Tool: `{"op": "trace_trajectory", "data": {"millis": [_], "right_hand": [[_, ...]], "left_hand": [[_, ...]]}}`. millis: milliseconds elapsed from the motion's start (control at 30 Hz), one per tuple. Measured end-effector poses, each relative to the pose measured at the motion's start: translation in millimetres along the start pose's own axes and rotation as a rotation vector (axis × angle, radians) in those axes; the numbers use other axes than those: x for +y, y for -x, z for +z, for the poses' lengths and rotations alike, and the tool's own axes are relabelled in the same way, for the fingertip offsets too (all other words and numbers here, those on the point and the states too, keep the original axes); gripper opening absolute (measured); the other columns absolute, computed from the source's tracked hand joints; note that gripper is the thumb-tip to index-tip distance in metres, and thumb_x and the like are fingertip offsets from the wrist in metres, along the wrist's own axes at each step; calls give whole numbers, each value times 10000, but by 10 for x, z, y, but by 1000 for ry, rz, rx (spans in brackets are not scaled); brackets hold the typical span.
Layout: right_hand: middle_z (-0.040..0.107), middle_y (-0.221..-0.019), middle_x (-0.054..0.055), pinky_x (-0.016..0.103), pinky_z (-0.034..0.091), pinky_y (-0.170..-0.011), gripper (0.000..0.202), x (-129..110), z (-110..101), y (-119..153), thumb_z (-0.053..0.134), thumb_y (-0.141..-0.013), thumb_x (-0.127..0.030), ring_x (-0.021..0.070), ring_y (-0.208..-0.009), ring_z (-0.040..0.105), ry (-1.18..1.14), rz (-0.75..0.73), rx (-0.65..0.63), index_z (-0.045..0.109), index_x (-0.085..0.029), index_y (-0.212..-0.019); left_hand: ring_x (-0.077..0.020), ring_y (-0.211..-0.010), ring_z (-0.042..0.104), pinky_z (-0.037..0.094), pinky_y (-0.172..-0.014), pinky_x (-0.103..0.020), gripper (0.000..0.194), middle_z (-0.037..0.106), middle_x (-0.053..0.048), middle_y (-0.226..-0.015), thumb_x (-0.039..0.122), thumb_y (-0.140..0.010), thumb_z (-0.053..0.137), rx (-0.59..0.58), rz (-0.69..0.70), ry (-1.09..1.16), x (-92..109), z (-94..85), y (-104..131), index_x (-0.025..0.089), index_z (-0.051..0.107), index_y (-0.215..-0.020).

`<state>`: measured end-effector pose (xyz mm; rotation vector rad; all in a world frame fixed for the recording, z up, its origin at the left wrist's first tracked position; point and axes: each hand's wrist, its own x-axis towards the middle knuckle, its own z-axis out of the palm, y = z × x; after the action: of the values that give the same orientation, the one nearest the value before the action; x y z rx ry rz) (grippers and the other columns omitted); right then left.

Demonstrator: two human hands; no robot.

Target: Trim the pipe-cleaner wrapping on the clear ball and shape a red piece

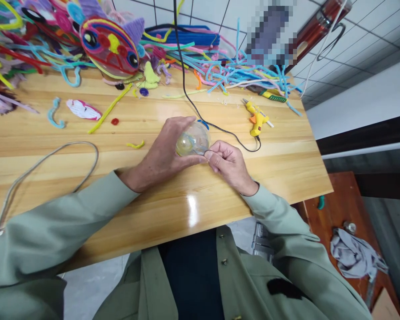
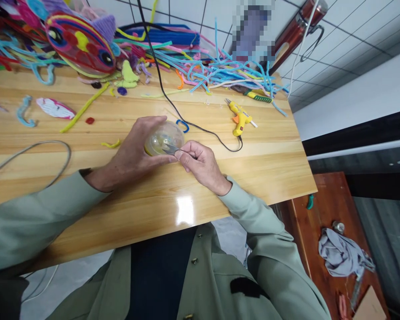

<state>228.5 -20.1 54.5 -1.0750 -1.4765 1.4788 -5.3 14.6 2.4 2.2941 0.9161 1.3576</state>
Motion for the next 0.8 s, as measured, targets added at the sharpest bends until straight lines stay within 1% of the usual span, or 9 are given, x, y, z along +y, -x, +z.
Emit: {"op": "trace_trajectory", "data": {"millis": [100,167,367,500,567,633,667,733,800], "right_hand": [[533,-554,-97,255,314,-522,480,-7,20,13,856,-982,-625,76,-497,362,-8,-2,30,625,-233,-828],[537,-557,-98,258,313,-521,473,-6,39,25,857,-984,-619,74,-493,351,-15,-7,48,634,-231,-830],[515,-553,-101,260,273,-511,498,62,89,42,868,-964,-664,78,-498,340,-54,-27,110,663,-224,-849],[511,-542,-105,264,281,-515,515,54,53,13,872,-954,-678,76,-484,311,-59,4,65,642,-234,-832],[518,-539,-101,267,283,-515,533,21,25,2,876,-941,-692,76,-483,314,-25,27,26,632,-236,-815],[518,-536,-98,270,282,-516,546,-13,11,4,876,-934,-703,79,-487,324,10,38,13,623,-237,-804],[515,-536,-98,272,283,-519,549,-25,13,9,875,-934,-706,80,-490,327,20,38,19,620,-238,-802],[508,-540,-99,276,285,-527,554,-35,35,27,865,-938,-719,83,-496,323,33,29,50,619,-241,-805],[507,-552,-96,280,287,-532,563,-26,72,45,855,-938,-743,87,-507,319,42,22,83,630,-242,-817]], "left_hand": [[-377,-1433,683,628,-1194,-614,862,680,-169,-1537,704,-1022,832,14,8,-1,52,-4,-9,292,478,-1691],[-371,-1428,681,624,-1198,-614,812,689,-162,-1525,706,-1039,808,33,1,4,89,10,-1,300,502,-1672],[-370,-1476,637,573,-1250,-629,733,661,-149,-1557,678,-1074,775,69,-75,43,146,86,59,360,503,-1676],[-388,-1479,622,558,-1251,-665,799,659,-122,-1575,728,-1035,799,77,-93,81,68,133,74,380,486,-1682],[-396,-1431,634,589,-1197,-683,892,670,-120,-1554,791,-991,811,78,-79,62,8,146,67,367,471,-1699],[-387,-1334,661,632,-1111,-669,1006,692,-130,-1504,854,-943,815,84,-62,33,-33,147,54,356,441,-1733],[-380,-1307,667,641,-1088,-656,1025,701,-133,-1485,870,-937,806,88,-62,19,-37,142,48,357,435,-1742],[-373,-1308,667,639,-1093,-633,982,707,-135,-1469,872,-949,787,88,-77,5,-11,126,39,364,463,-1725],[-373,-1355,657,617,-1143,-634,886,700,-129,-1468,845,-974,785,78,-108,3,55,112,41,368,520,-1671]]}}
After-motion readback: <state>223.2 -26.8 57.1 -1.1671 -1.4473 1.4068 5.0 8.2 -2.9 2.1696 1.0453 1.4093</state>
